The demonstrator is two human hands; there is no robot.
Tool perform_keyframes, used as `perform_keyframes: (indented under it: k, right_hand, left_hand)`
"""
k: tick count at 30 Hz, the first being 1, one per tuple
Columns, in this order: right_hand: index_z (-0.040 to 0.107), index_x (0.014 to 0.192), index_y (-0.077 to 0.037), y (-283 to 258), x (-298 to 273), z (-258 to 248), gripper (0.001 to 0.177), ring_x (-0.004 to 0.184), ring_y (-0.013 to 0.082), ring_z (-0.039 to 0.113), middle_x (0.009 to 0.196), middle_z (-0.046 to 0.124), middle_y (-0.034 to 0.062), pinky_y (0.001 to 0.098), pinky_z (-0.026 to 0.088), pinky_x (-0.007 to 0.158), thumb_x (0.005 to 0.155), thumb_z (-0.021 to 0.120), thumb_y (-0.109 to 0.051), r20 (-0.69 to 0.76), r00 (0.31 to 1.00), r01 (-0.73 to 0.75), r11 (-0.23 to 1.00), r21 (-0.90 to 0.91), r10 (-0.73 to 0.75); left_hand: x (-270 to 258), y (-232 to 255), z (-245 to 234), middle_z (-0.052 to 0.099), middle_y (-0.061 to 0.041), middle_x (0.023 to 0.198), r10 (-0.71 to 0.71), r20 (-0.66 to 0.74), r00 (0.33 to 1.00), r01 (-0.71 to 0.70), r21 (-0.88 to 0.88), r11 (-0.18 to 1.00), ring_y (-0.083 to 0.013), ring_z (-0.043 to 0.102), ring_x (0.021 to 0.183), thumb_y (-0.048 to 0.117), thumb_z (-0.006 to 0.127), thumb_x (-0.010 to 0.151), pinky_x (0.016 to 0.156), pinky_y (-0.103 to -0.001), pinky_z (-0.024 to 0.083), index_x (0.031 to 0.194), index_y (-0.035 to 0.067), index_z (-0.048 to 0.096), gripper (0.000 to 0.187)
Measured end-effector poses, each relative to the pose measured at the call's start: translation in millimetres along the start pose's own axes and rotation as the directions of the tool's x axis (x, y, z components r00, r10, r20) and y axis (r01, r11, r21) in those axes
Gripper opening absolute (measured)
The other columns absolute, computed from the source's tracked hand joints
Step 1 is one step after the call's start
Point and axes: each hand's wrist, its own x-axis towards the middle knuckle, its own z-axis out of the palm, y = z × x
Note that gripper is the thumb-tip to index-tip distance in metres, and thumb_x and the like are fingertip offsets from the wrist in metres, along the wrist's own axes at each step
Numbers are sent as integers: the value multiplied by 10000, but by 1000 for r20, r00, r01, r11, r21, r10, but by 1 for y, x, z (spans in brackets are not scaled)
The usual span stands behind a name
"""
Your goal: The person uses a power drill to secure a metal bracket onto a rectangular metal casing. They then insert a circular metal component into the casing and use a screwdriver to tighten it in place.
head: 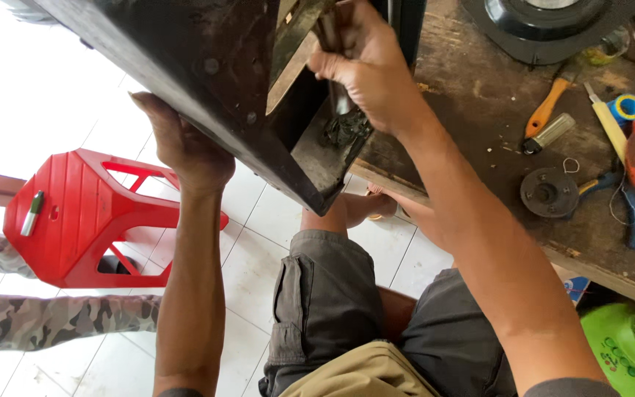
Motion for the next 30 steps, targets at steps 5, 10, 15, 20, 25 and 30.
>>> perform_keyframes:
  k: [5, 10, 15, 20, 25, 30]
  right_hand:
    - [558, 1205, -54, 12, 12, 5, 310, 882, 173, 680, 970, 681, 85, 268, 544, 864, 1015, 776, 57, 42, 999, -20, 985, 170, 13]
    - [520, 1342, -47, -20, 9, 7, 293, 1145, 283, 706, 1224, 705, 149, 402, 563, 1060, 1108, 697, -45, 124, 990, -54, 996, -76, 63]
    - [479, 1182, -76, -5, 9, 12, 187, 880, 217, 644, 923, 511, 73, 370, 520, 847, 1120, 647, -23, 100, 995, 35, 996, -87, -27]
    - [500, 1485, -80, 15, 21, 12, 517, 1180, 174, 572, 1349, 656, 75, 331, 474, 1121, 1035, 705, 68, 97, 991, 101, 992, -75, -93]
    - [558, 1297, -85, 6, 2, 14, 262, 1176, 170, 631, 1217, 674, 57, 324, 494, 1088, 1087, 712, -52, 78, 996, -29, 985, -171, 43]
    - [509, 1256, -87, -3, -10, 0, 264, 1062, 121, 617, 1120, 619, 21, 282, 520, 1031, 1088, 681, 22, 119, 989, -83, 995, -64, 90]
  left_hand:
    - [0, -5, 0, 759, -88, 1481, 19, 20, 1000, -18, -73, 997, -284, 698, 1438, 685, 573, 1096, 1284, -477, 584, 1532, 98, 701, 742]
    - [-4, 0, 6, 786, -84, 1374, 13, -63, 998, -15, -24, 1000, -280, 730, 1341, 691, 545, 1066, 1216, -447, 605, 1466, 96, 721, 739]
    - [-4, 0, 4, 837, -68, 1135, -10, -187, 982, 13, 11, 1000, -247, 802, 1087, 702, 543, 1014, 999, -395, 671, 1363, 93, 775, 739]
    - [-4, -9, -8, 793, -79, 1390, 99, -60, 993, -97, 37, 995, -272, 752, 1329, 662, 495, 1123, 1224, -456, 632, 1554, 100, 667, 729]
    - [-5, -6, -5, 587, 45, 930, 20, -238, 971, -12, 38, 999, -134, 600, 913, 684, 547, 1020, 912, -334, 583, 1210, 170, 706, 571]
    - [-10, -7, 2, 797, -33, 1395, 30, -73, 997, -31, -13, 999, -220, 729, 1360, 686, 512, 1102, 1221, -422, 607, 1540, 141, 699, 723]
